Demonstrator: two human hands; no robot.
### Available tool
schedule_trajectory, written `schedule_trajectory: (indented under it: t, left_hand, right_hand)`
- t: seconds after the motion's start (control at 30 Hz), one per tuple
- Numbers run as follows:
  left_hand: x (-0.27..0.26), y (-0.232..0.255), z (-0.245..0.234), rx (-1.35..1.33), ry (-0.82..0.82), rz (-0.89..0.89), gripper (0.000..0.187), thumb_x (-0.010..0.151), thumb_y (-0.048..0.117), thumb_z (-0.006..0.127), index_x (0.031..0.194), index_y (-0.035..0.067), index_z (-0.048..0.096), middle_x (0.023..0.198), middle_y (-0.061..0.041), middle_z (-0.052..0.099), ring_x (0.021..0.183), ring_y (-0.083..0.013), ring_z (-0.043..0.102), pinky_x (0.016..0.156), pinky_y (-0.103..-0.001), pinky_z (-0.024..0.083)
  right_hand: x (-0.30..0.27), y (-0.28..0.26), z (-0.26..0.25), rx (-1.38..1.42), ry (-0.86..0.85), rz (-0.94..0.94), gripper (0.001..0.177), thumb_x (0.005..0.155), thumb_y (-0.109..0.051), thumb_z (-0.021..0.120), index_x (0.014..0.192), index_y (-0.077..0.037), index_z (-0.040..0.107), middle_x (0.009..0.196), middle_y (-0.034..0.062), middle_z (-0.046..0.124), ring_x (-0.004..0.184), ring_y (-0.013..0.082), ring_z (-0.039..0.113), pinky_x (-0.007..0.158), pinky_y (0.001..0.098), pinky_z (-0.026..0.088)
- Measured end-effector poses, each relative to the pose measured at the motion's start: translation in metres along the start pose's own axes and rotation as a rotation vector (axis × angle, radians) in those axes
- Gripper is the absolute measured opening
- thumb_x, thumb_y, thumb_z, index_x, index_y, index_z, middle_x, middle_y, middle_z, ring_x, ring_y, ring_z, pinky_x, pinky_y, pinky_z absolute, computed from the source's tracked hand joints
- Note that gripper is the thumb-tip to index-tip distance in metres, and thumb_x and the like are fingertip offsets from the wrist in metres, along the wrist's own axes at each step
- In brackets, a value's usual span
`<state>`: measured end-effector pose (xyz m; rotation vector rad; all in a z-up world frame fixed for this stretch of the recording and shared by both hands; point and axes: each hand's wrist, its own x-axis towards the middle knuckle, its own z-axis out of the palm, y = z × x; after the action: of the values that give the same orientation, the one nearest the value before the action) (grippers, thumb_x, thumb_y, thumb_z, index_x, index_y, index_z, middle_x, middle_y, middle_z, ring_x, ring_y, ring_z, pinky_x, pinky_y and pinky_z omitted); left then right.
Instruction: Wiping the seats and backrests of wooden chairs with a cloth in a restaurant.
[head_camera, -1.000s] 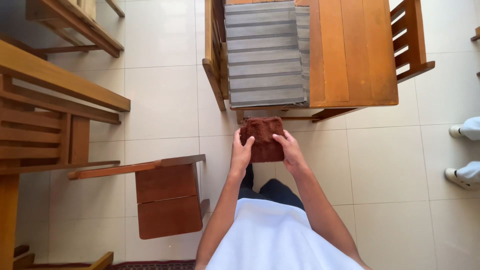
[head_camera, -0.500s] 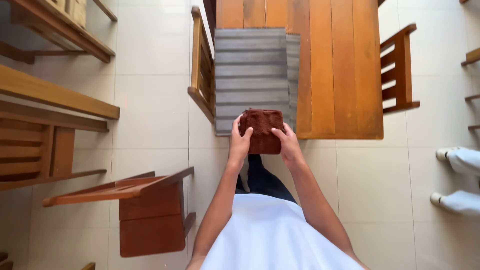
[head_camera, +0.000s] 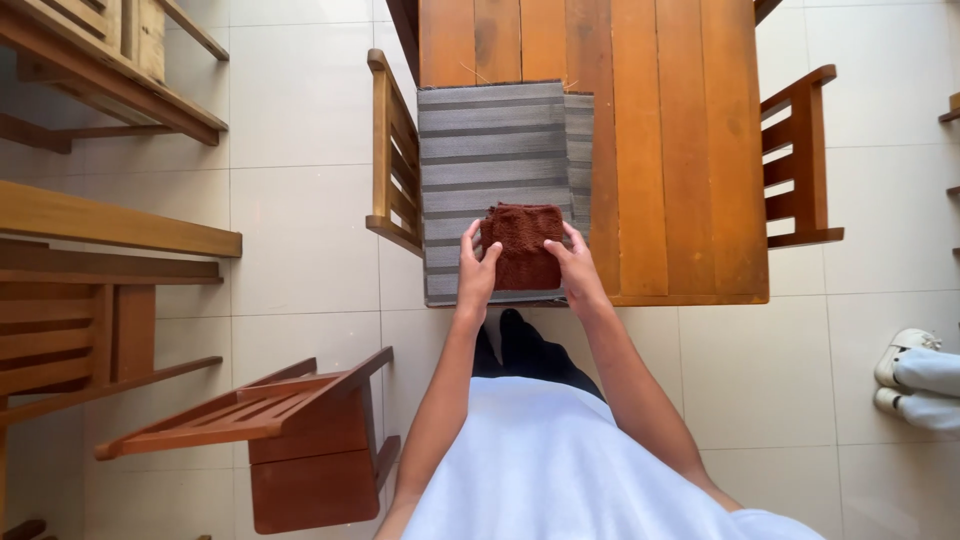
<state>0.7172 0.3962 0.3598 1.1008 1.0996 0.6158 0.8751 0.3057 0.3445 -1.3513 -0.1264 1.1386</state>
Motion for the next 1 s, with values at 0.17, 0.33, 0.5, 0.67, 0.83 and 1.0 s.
schedule_trajectory:
  t: [0.17, 0.33, 0.5, 0.67, 0.83, 1.0]
  left_hand:
    - [0.019, -0.023, -0.013, 0.293, 0.125, 0.080, 0.053, 0.098, 0.014, 0.063, 0.147, 0.009, 0.046, 0.144, -0.018, 0.051, 0.127, -0.0287, 0.053, 0.103, -0.042, 0.048]
    - [0.020, -0.008, -0.014, 0.093, -0.004, -0.004, 0.041, 0.100, 0.015, 0.059, 0.140, 0.010, 0.056, 0.132, -0.011, 0.066, 0.115, -0.0220, 0.066, 0.098, -0.036, 0.055]
    - [0.013, 0.008, -0.023, 0.030, -0.042, 0.059, 0.035, 0.102, 0.014, 0.056, 0.137, 0.008, 0.059, 0.126, -0.009, 0.071, 0.111, -0.0175, 0.066, 0.096, -0.032, 0.053]
    - [0.008, 0.019, -0.033, -0.015, 0.002, 0.100, 0.033, 0.102, 0.013, 0.056, 0.135, 0.007, 0.060, 0.124, -0.008, 0.071, 0.112, -0.0158, 0.066, 0.096, -0.031, 0.052]
    - [0.001, 0.025, -0.037, -0.048, 0.078, 0.105, 0.035, 0.101, 0.012, 0.056, 0.136, 0.006, 0.060, 0.123, -0.009, 0.071, 0.104, -0.0182, 0.065, 0.093, -0.031, 0.053]
    - [-0.010, 0.014, -0.035, -0.082, 0.257, 0.191, 0.033, 0.102, 0.012, 0.056, 0.134, 0.005, 0.061, 0.123, -0.013, 0.071, 0.108, -0.0181, 0.067, 0.095, -0.031, 0.054]
  right_hand:
    - [0.003, 0.014, 0.003, -0.505, 0.219, -0.035, 0.064, 0.094, -0.015, 0.070, 0.152, -0.014, 0.042, 0.132, 0.0093, 0.056, 0.114, 0.0196, 0.055, 0.092, 0.0344, 0.047]
    - [-0.009, -0.009, 0.038, -0.283, 0.027, -0.009, 0.057, 0.095, -0.022, 0.066, 0.149, -0.016, 0.048, 0.124, 0.0044, 0.070, 0.107, 0.0127, 0.067, 0.083, 0.0262, 0.049]
    - [-0.016, -0.019, 0.065, -0.249, -0.076, -0.047, 0.052, 0.097, -0.020, 0.067, 0.146, -0.013, 0.051, 0.122, 0.0043, 0.071, 0.105, 0.0099, 0.067, 0.084, 0.0237, 0.050]
    - [-0.023, -0.030, 0.077, -0.246, -0.106, -0.034, 0.047, 0.098, -0.016, 0.064, 0.144, -0.013, 0.054, 0.121, 0.0029, 0.072, 0.103, 0.0088, 0.067, 0.082, 0.0223, 0.050]
    - [-0.030, -0.045, 0.083, -0.297, -0.191, -0.030, 0.043, 0.100, -0.014, 0.062, 0.142, -0.014, 0.056, 0.119, 0.0024, 0.072, 0.103, 0.0080, 0.068, 0.083, 0.0218, 0.051]
    - [-0.023, -0.050, 0.091, -0.364, -0.355, 0.028, 0.039, 0.100, -0.013, 0.062, 0.139, -0.013, 0.058, 0.118, 0.0030, 0.072, 0.104, 0.0089, 0.069, 0.082, 0.0211, 0.051]
